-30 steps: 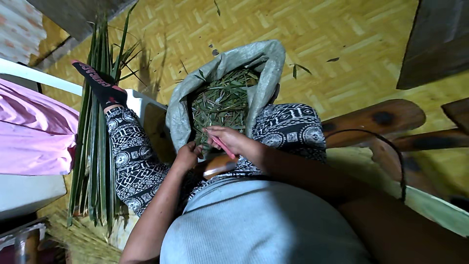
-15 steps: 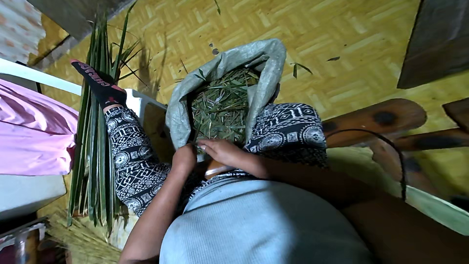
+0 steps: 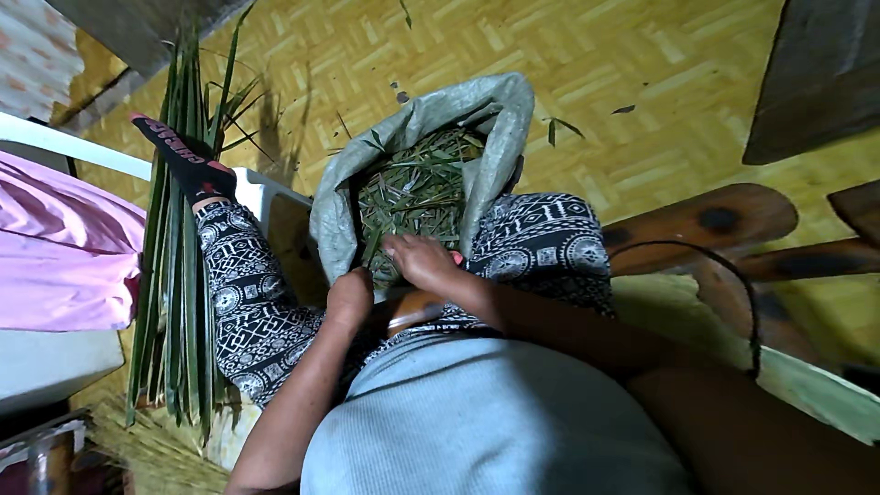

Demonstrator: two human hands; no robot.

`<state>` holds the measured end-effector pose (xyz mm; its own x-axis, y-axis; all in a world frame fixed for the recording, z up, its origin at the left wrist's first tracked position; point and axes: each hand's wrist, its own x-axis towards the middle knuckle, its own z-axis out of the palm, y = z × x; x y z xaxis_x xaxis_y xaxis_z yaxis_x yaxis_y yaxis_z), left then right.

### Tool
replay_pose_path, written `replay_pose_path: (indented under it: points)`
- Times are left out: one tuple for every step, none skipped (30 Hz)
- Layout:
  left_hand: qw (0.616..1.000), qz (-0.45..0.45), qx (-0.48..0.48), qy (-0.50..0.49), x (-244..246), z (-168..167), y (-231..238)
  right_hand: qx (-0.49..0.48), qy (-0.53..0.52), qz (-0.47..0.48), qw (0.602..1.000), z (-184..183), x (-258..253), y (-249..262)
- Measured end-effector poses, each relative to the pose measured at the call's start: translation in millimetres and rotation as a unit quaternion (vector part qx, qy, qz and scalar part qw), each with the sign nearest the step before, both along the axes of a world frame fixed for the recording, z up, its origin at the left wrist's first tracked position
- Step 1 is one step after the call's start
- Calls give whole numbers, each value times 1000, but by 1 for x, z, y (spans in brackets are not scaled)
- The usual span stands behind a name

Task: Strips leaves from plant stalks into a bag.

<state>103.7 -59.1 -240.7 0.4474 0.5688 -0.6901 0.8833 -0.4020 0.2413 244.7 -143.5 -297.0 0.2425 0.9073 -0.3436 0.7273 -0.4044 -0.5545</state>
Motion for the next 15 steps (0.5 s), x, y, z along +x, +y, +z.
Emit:
replay_pose_path:
  points:
    - [1000, 3, -10, -10, -1, 1, 0, -7, 13, -22, 1000, -2, 6, 1]
    - [1000, 7, -17, -18, -3, 1, 1, -13, 28, -49, 998, -5, 13, 3]
    - [999, 11, -22, -24, -4, 0, 1, -21, 43, -78, 996, -6, 19, 4]
    - [999, 17, -28, -30, -6, -1, 2, -24, 53, -106, 993, -7, 25, 5]
    - [998, 27, -36, -37, -6, -2, 3, -22, 62, -128, 990, -7, 29, 5]
    - [997, 39, -47, -44, -7, -3, 4, -16, 76, -142, 987, -5, 32, 5]
    - [995, 56, -60, -54, -8, -4, 5, -7, 95, -143, 985, -3, 32, 4]
    - [992, 77, -74, -65, -9, -4, 6, 4, 118, -133, 984, -1, 29, 2]
    - [988, 97, -89, -76, -9, -6, 8, 14, 139, -113, 984, 1, 24, 0]
    - [984, 117, -105, -88, -10, -7, 9, 24, 151, -86, 985, 1, 17, -4]
    - [979, 134, -121, -99, -10, -7, 10, 38, 153, -56, 986, -1, 9, -7]
    - [975, 146, -132, -107, -10, -7, 11, 55, 147, -31, 987, -5, 1, -11]
    - [971, 155, -142, -112, -10, -6, 12, 62, 143, -13, 988, -8, -3, -12]
    - [968, 161, -152, -116, -10, -5, 11, 55, 140, -8, 989, -8, -2, -11]
    - [967, 163, -159, -117, -11, -4, 11, 39, 136, -16, 990, -8, 2, -8]
